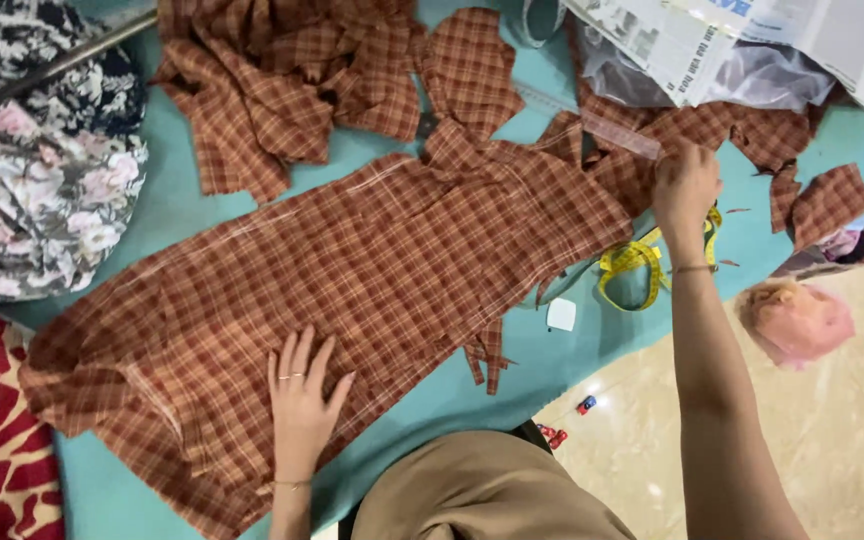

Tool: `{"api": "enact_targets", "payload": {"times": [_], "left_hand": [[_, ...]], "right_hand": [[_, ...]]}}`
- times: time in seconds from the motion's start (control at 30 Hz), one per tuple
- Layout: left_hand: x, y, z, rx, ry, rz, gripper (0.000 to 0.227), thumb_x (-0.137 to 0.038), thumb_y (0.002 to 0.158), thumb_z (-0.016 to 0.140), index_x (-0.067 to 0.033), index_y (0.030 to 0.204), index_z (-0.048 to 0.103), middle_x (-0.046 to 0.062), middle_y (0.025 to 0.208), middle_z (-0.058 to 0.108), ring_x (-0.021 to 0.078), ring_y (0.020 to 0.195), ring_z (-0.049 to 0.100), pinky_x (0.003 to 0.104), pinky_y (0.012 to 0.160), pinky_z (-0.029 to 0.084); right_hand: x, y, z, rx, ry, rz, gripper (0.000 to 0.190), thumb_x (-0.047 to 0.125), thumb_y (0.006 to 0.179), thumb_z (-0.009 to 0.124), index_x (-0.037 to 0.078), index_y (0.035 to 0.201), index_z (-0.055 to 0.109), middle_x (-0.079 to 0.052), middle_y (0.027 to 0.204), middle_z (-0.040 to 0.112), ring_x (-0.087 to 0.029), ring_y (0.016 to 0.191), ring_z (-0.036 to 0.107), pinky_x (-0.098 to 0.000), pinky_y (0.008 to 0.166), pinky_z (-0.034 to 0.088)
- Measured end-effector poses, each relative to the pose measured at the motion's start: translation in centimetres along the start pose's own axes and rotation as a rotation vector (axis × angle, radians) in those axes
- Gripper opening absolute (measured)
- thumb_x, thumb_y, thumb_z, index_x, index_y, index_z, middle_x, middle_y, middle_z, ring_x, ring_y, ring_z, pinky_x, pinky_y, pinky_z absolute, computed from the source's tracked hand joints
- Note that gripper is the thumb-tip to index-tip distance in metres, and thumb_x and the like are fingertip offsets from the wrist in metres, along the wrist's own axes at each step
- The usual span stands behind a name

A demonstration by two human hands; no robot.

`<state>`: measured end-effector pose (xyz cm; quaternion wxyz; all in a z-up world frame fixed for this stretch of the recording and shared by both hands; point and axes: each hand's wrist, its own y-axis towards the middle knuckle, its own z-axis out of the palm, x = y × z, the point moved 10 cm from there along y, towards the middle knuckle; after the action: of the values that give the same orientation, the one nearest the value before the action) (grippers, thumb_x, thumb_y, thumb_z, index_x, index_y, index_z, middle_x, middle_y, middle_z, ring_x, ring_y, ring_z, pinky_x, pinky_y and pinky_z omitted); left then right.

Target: The person cuts a piece of brown plaid fabric using shears on a light blue table. They follow a curved line marked on the fabric, then fold and smooth the cut piece to check the shape.

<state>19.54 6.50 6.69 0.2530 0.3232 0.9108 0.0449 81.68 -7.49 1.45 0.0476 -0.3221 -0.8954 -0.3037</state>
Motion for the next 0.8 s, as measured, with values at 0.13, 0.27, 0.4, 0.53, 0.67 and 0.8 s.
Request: {"api": "enact_targets", "payload": {"times": [0.13,0.27,0.4,0.53,0.67,0.8], "left_hand": [[-0.1,-0.3,1.6,0.047,0.094,0.03,0.053,-0.04,0.095,0.064,-0.0128,0.141,0.06,0.011,0.157,0.047,0.0327,0.146,0.042,0.057,0.124,0.026],[-0.2,-0.1,1.3,0.028,0.082,0.026,0.052,-0.04,0.095,0.063,-0.0124,0.139,0.061,0.01,0.157,0.048,0.0323,0.145,0.043,0.057,0.123,0.027],[-0.2,-0.2,1.2,0.023,0.092,0.021,0.051,-0.04,0.095,0.063,-0.0124,0.138,0.062,0.01,0.156,0.049,0.0322,0.145,0.044,0.058,0.123,0.028],[-0.2,-0.2,1.1,0.011,0.083,0.015,0.052,-0.041,0.094,0.064,-0.0136,0.139,0.062,0.009,0.156,0.048,0.0313,0.145,0.043,0.057,0.123,0.028],[0.0,-0.3,1.1,0.017,0.073,0.001,0.053,-0.04,0.094,0.064,-0.0137,0.14,0.061,0.008,0.157,0.048,0.0304,0.145,0.043,0.057,0.123,0.028],[0.3,-0.4,1.5,0.023,0.076,0.001,0.054,-0.04,0.094,0.065,-0.014,0.14,0.06,0.008,0.157,0.047,0.0301,0.146,0.041,0.057,0.123,0.027]], "right_hand": [[-14.5,1.1,6.4,-0.084,0.381,0.307,0.039,0.011,0.102,0.075,0.002,0.136,0.058,-0.015,0.129,0.067,-0.025,0.116,0.067,-0.0397,0.099,0.054],[-18.8,1.1,7.9,-0.129,0.524,0.733,0.044,0.018,0.092,0.082,-0.001,0.124,0.058,-0.009,0.109,0.067,-0.017,0.096,0.065,-0.0326,0.079,0.054],[-16.6,1.4,8.3,0.03,0.622,0.856,0.023,0.02,0.096,0.08,-0.001,0.103,0.074,-0.004,0.09,0.069,-0.018,0.084,0.058,-0.0368,0.073,0.046],[-14.7,4.4,3.4,-0.13,0.017,0.46,0.025,0.029,0.092,0.083,0.011,0.11,0.084,-0.003,0.094,0.081,-0.015,0.082,0.064,-0.0504,0.077,0.039],[-23.6,7.8,1.5,-0.419,0.38,0.443,0.022,0.02,0.105,0.066,-0.002,0.102,0.065,-0.006,0.097,0.063,-0.016,0.087,0.053,-0.0345,0.078,0.045],[-25.9,11.2,-2.9,-0.669,1.3,0.306,0.024,0.019,0.108,0.051,-0.002,0.105,0.06,-0.012,0.104,0.066,-0.024,0.095,0.062,-0.0448,0.091,0.06]]}}
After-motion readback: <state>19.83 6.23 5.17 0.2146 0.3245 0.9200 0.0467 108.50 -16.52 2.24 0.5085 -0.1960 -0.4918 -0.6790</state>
